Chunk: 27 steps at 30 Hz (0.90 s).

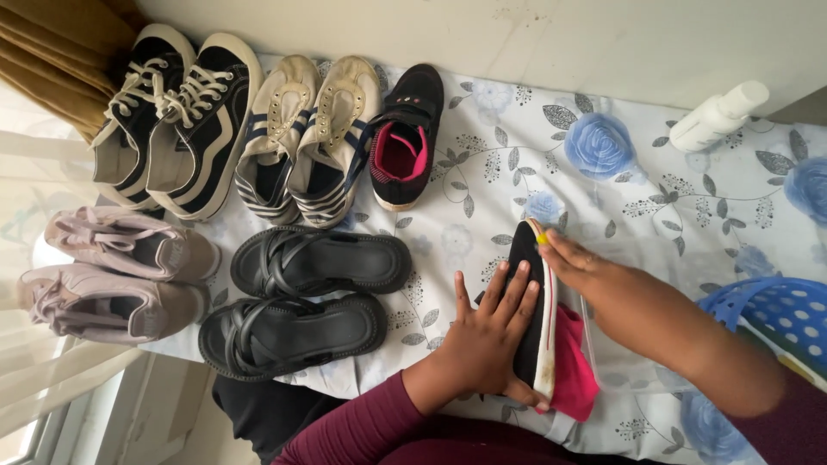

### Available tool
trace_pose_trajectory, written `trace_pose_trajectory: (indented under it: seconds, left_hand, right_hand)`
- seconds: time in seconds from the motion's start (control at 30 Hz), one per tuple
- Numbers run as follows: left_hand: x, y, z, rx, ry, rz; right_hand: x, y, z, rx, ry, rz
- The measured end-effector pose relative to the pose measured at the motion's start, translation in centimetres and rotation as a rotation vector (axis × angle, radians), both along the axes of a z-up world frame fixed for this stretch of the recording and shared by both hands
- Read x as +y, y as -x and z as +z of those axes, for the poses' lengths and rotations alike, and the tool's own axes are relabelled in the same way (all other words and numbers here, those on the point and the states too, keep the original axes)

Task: The person scrubs the white rubber sole of a black sneaker using a yellow toothbrush and a pink cloth. The person repeatedly dips the toothbrush into a clear plastic container and scrubs the shoe's sole and side edges while holding the shoe steady with the other hand.

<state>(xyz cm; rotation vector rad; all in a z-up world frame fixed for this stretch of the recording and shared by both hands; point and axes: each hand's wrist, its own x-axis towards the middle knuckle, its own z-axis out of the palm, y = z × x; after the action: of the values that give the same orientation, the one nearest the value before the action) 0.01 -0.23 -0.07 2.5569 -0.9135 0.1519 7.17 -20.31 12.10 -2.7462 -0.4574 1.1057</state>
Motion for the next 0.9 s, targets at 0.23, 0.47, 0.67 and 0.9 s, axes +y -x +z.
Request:
trace_pose_trajectory:
  seconds: [0.23,0.47,0.67,0.9]
  left_hand:
    - [0.0,-0.1,0.2,-0.032,0.015,-0.016]
    - [0.0,0.1,-0.2,0.003,0.0,-0.036]
    - [0.0,-0.1,-0.1,0.021,0.003,-0.043]
    - [-0.1,-0.4,0.2,0.021,-0.014,-0.058]
  right_hand:
    - [-1.8,-1.6,-5.3,-0.261,-0.22,0.142]
    - [0.4,-3.5,-4.1,-0.186,-0.116,0.05]
    - [-1.3,0.7,-4.1,-0.17,-0.138,-0.027]
    - [-1.3,1.7,-2.7,-0.095,-0.153,-0.151]
